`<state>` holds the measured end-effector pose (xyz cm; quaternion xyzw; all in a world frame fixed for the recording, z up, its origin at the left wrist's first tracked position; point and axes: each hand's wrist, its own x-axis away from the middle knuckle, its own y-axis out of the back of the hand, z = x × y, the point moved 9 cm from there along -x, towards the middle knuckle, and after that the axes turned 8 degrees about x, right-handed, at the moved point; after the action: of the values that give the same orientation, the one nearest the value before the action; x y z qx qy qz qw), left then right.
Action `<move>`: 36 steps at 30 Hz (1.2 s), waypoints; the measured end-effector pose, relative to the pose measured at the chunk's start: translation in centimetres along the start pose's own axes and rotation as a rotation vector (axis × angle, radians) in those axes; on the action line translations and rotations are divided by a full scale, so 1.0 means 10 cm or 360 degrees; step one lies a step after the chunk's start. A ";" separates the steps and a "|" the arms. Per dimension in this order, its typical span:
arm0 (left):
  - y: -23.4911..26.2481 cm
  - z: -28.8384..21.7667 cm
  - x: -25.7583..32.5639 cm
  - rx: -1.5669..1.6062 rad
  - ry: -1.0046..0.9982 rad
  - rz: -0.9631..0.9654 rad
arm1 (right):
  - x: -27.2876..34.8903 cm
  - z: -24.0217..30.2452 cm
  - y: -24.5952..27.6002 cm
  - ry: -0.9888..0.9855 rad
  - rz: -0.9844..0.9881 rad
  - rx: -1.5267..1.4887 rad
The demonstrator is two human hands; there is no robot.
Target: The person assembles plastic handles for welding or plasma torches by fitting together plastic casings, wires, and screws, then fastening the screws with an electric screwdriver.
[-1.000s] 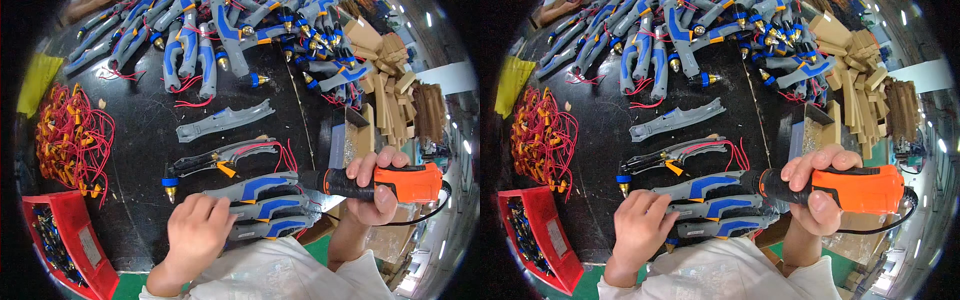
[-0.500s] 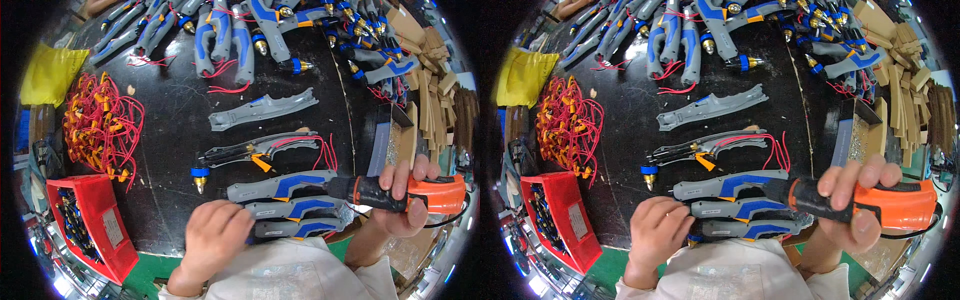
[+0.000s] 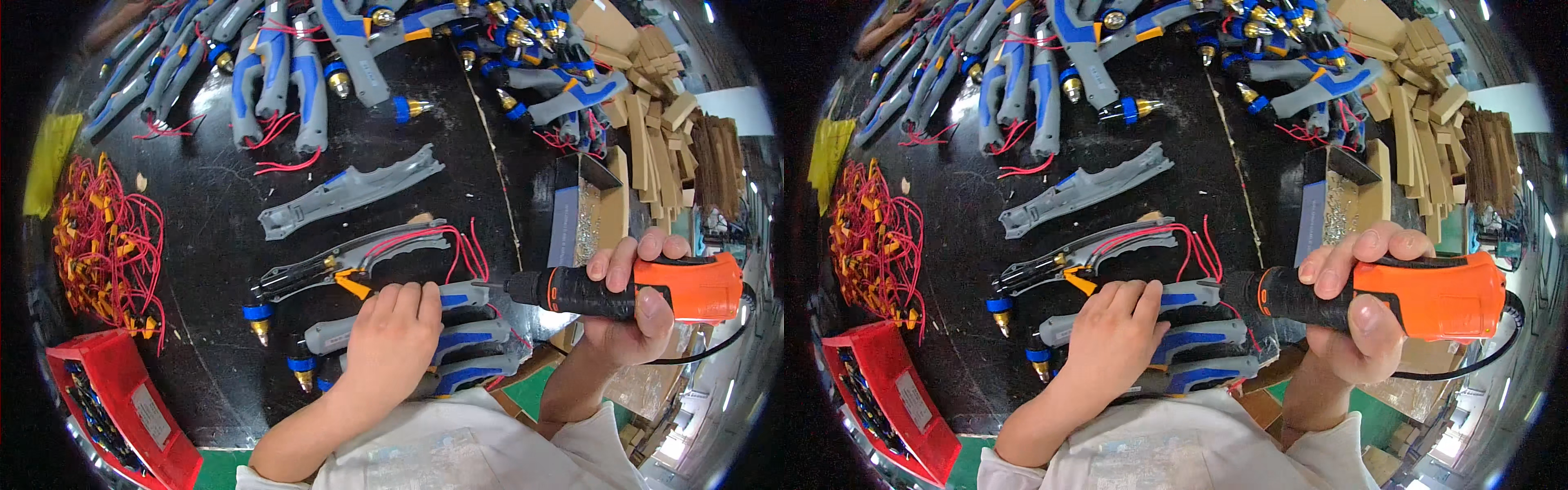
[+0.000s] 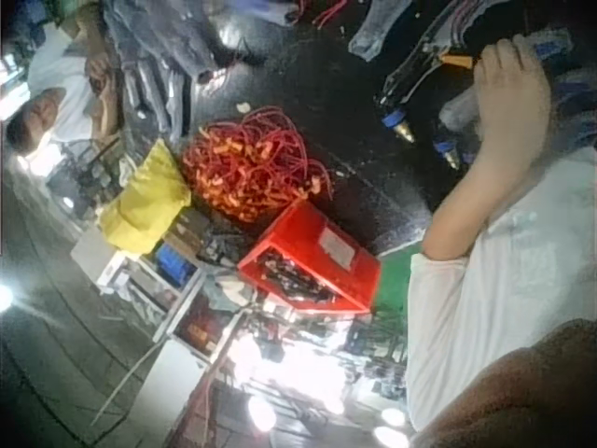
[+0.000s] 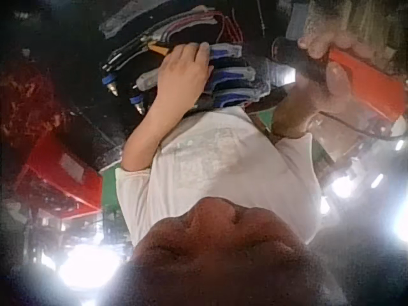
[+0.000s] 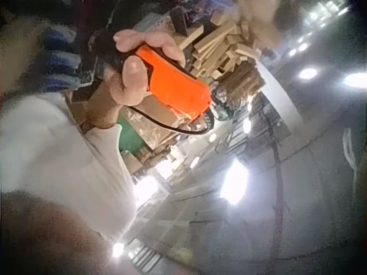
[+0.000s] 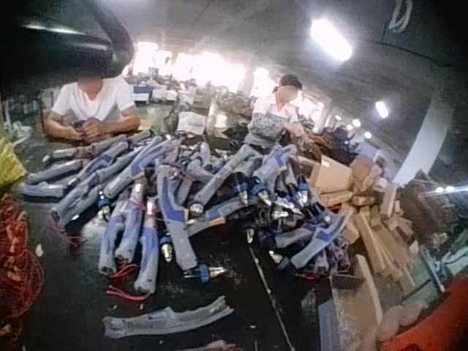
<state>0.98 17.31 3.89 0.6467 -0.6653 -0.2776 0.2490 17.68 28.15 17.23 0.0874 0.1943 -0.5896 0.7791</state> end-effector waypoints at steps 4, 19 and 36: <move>-0.18 0.06 -0.10 -0.0037 0.0039 0.0124 | 0.05 -0.02 0.13 -0.0005 -0.0013 0.0035; -0.13 -0.02 -0.14 -0.0008 -0.0153 -0.0076 | -0.26 -0.27 -0.81 -0.0168 0.1563 -0.0475; -0.11 0.03 -0.09 0.0008 -0.0114 -0.0123 | -0.14 -0.35 -0.65 -0.0140 0.0731 0.0399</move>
<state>1.55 18.20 2.94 0.6622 -0.6491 -0.3082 0.2125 10.51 28.79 15.20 0.1992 0.0607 -0.4200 0.8833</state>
